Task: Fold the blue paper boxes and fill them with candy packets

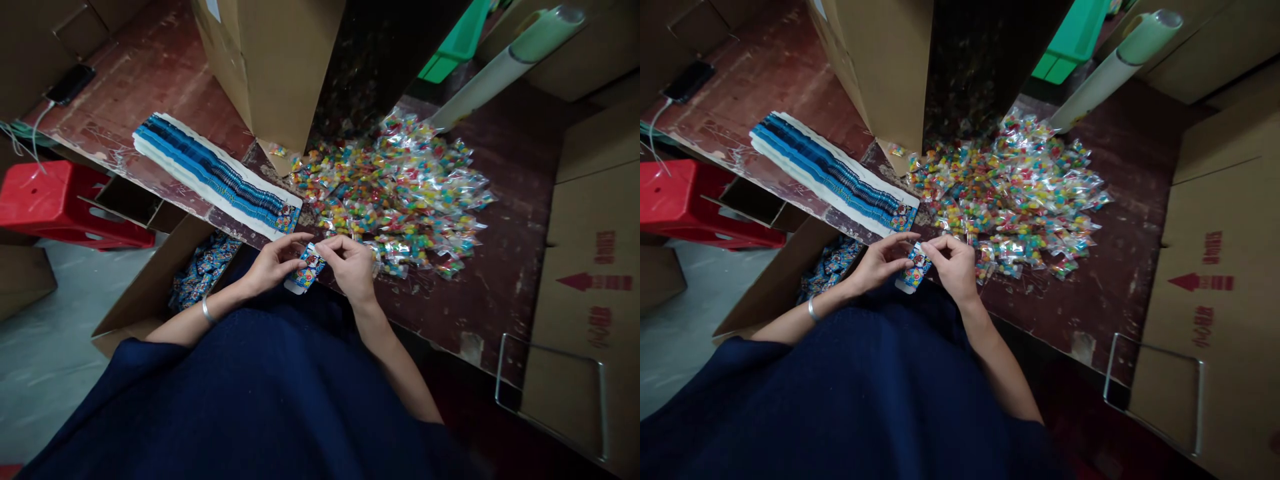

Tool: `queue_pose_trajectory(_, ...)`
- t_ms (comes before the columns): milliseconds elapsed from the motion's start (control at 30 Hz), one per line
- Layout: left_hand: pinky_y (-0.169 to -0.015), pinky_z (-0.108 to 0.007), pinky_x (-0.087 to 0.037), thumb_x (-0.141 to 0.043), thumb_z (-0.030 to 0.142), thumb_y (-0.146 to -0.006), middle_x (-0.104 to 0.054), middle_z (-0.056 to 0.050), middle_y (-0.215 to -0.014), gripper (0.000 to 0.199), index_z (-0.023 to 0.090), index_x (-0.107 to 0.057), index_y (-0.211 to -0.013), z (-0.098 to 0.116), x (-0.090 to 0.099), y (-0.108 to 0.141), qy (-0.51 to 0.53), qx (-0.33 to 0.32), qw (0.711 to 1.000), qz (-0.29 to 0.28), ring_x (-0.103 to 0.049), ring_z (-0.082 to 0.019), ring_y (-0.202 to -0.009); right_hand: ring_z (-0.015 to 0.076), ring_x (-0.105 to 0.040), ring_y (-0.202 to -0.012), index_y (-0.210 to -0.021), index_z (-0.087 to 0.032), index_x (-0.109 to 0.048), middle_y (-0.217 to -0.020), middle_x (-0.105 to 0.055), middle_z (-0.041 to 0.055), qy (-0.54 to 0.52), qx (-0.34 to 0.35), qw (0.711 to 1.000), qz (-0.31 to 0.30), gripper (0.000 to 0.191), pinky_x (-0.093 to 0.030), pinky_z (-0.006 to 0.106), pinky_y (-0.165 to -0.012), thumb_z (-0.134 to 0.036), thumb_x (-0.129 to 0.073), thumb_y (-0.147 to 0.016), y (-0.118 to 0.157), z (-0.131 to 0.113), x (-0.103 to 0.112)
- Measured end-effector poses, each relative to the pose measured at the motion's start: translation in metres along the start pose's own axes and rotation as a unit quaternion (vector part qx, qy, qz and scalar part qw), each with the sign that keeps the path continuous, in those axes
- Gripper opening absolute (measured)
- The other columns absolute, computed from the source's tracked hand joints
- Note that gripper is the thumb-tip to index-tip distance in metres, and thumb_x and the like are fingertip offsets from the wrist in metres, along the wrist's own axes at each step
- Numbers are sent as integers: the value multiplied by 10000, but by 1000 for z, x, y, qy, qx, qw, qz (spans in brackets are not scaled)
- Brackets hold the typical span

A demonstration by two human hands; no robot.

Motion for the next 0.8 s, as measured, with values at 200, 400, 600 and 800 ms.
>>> queue_pose_trajectory(200, -847, -291, -566, -889, 341, -754, -728, -53, -984, 435, 161, -710, -1108, -14, -4, 5, 50, 46, 997, 30, -695, -175, -912, 212, -734, -940, -833, -238, -743, -1012, -780, 56, 95, 110, 989, -33, 221, -579, 385, -879, -351, -653, -1000, 23, -12, 3)
queue_pose_trajectory(400, -711, -268, -542, -932, 340, -677, -628, 9, -916, 524, 177, -509, -940, -35, 14, 19, 36, 207, 977, -36, -666, -130, -761, 301, -697, -1008, -1075, -220, -722, -1080, -757, 115, 375, 100, 919, 70, 207, -581, 424, -791, -361, -742, -926, 9, 21, 59)
queue_pose_trajectory(600, -704, -263, -516, -893, 254, -721, -702, -20, -961, 568, 203, -652, -1232, -10, 48, 19, -134, 216, 923, -289, -665, -146, -783, 304, -675, -967, -964, -201, -721, -960, -782, 116, 526, 137, 838, 45, 74, -533, 411, -813, -222, -651, -951, -8, 41, 72)
queue_pose_trajectory(800, -820, -331, -548, -765, 306, -867, -766, -64, -960, 289, 159, -689, -1104, -8, 35, 2, -133, 157, 953, -221, -710, -183, -850, 242, -722, -854, -975, -235, -765, -933, -805, 59, 372, 198, 892, 161, 127, -558, 382, -788, -290, -652, -995, 0, -10, 81)
Point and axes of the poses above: each hand's wrist, its own y-axis away from the middle knuckle, its own x-axis out of the back of the hand, z = x × y, the point moved 4 cm from there along -y, towards the middle knuckle
